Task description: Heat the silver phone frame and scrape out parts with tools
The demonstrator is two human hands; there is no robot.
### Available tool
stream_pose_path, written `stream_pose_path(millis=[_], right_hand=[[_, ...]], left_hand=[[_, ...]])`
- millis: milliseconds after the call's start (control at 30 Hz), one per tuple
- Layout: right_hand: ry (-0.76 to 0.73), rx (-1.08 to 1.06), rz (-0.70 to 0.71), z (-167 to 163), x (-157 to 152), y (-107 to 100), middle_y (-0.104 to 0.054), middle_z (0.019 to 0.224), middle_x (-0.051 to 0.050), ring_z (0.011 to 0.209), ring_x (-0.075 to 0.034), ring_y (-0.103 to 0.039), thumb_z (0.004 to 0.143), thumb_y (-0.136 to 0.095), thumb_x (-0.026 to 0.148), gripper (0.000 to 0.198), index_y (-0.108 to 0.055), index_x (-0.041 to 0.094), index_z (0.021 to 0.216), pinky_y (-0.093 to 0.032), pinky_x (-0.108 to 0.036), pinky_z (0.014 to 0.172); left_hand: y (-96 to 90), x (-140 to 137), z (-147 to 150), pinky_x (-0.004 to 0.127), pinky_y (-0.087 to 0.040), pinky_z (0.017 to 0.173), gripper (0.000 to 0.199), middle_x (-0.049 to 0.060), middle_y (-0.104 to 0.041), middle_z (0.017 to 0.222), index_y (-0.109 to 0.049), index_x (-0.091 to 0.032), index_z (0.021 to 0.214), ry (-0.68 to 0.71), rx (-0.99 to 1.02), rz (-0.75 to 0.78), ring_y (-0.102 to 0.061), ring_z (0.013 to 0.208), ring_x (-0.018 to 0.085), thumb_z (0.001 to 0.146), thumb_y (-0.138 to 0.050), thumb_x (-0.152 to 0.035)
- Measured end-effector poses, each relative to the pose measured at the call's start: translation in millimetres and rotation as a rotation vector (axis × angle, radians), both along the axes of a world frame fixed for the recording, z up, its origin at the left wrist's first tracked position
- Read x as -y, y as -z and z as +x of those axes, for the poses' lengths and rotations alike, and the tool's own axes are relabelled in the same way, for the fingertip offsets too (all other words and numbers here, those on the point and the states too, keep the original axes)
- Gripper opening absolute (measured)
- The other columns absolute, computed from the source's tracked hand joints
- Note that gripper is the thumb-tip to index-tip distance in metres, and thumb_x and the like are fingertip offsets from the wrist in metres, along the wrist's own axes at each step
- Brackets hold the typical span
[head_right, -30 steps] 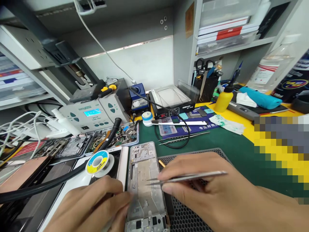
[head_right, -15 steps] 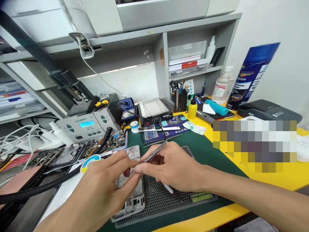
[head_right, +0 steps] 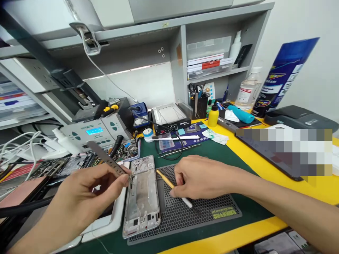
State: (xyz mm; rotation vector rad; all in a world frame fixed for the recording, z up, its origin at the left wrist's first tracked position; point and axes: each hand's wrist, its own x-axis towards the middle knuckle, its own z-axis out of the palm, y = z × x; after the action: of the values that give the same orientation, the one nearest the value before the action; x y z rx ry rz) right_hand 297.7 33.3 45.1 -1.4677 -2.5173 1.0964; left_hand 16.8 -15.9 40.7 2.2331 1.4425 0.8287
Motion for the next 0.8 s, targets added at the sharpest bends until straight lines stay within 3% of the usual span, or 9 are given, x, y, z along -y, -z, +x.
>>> stream_pose_path(millis=[67, 167, 300, 400, 467, 567, 633, 800], right_hand=[[0.024, 0.050, -0.004, -2.6, -0.3, 5.0, -0.065, 0.060, 0.003, 0.055, -0.015, -0.052, 0.084, -0.073, 0.038, 0.027, -0.062, 0.022, 0.066, -0.032, -0.026, 0.047], [0.070, 0.103, -0.016, -4.6, -0.8, 13.6, -0.067, 0.060, 0.002, 0.053, -0.015, -0.053, 0.077, -0.074, 0.032, 0.018, -0.065, 0.023, 0.065, -0.031, -0.026, 0.044], [0.111, 0.100, -0.081, -4.7, -2.1, 17.9, -0.063, 0.059, 0.003, 0.052, -0.014, -0.049, 0.070, -0.074, 0.026, 0.010, -0.065, 0.023, 0.065, -0.026, -0.025, 0.042], [0.117, 0.061, -0.251, -2.4, -7.1, 13.6, -0.057, 0.056, 0.006, 0.045, -0.010, -0.044, 0.072, -0.070, 0.025, 0.010, -0.061, 0.023, 0.068, -0.026, -0.022, 0.038], [0.130, -0.042, -0.395, 1.0, -12.6, 11.5, -0.057, 0.053, 0.007, 0.038, -0.009, -0.045, 0.079, -0.066, 0.029, 0.015, -0.056, 0.023, 0.070, -0.030, -0.019, 0.035], [0.179, -0.460, -0.635, 4.9, -21.1, 15.9, -0.064, 0.052, 0.003, 0.035, -0.008, -0.052, 0.088, -0.064, 0.032, 0.019, -0.057, 0.022, 0.073, -0.035, -0.014, 0.031], [0.206, -0.691, -0.744, 2.2, -25.0, 23.0, -0.068, 0.055, -0.001, 0.036, -0.009, -0.056, 0.086, -0.066, 0.032, 0.017, -0.060, 0.020, 0.076, -0.037, -0.012, 0.030], [0.247, -0.748, -0.782, -27.3, -27.2, 31.7, -0.069, 0.059, -0.003, 0.038, -0.009, -0.058, 0.082, -0.068, 0.032, 0.018, -0.060, 0.018, 0.075, -0.039, -0.012, 0.030]], left_hand=[[3.7, 4.2, -9.2, 0.020, -0.036, 0.045, 0.029, -0.005, -0.057, 0.061, -0.068, -0.022, 0.082, 0.043, 0.041, -0.023, -0.045, 0.051, 0.010, 0.103, -0.058, -0.038], [12.5, 10.0, -20.5, 0.020, -0.043, 0.050, 0.017, 0.000, -0.074, 0.089, -0.072, -0.023, 0.092, 0.111, 0.080, 0.015, -0.058, 0.060, 0.010, 0.102, -0.060, -0.029], [19.8, 16.9, -28.9, 0.018, -0.044, 0.049, 0.017, -0.001, -0.076, 0.095, -0.074, -0.026, 0.100, 0.161, 0.081, 0.035, -0.063, 0.062, 0.009, 0.100, -0.059, -0.019], [19.4, 22.1, -29.9, 0.015, -0.046, 0.048, 0.019, -0.004, -0.077, 0.095, -0.072, -0.029, 0.103, 0.181, 0.086, 0.008, -0.062, 0.057, 0.006, 0.098, -0.059, -0.015], [19.4, 24.8, -29.9, 0.013, -0.046, 0.048, 0.023, -0.007, -0.077, 0.095, -0.071, -0.031, 0.106, 0.178, 0.113, 0.035, -0.063, 0.056, 0.005, 0.095, -0.062, -0.013], [23.0, 26.2, -32.3, 0.013, -0.048, 0.049, 0.029, -0.007, -0.078, 0.097, -0.068, -0.033, 0.110, 0.164, 0.168, 0.123, -0.071, 0.066, 0.007, 0.092, -0.064, -0.010], [27.0, 24.9, -35.9, 0.014, -0.052, 0.052, 0.030, -0.006, -0.078, 0.096, -0.068, -0.033, 0.111, 0.180, 0.171, 0.155, -0.074, 0.070, 0.009, 0.092, -0.066, -0.010], [37.9, 17.8, -43.9, 0.014, -0.057, 0.059, 0.030, -0.005, -0.078, 0.093, -0.066, -0.030, 0.113, 0.282, 0.121, 0.164, -0.076, 0.073, 0.011, 0.092, -0.068, -0.009]])
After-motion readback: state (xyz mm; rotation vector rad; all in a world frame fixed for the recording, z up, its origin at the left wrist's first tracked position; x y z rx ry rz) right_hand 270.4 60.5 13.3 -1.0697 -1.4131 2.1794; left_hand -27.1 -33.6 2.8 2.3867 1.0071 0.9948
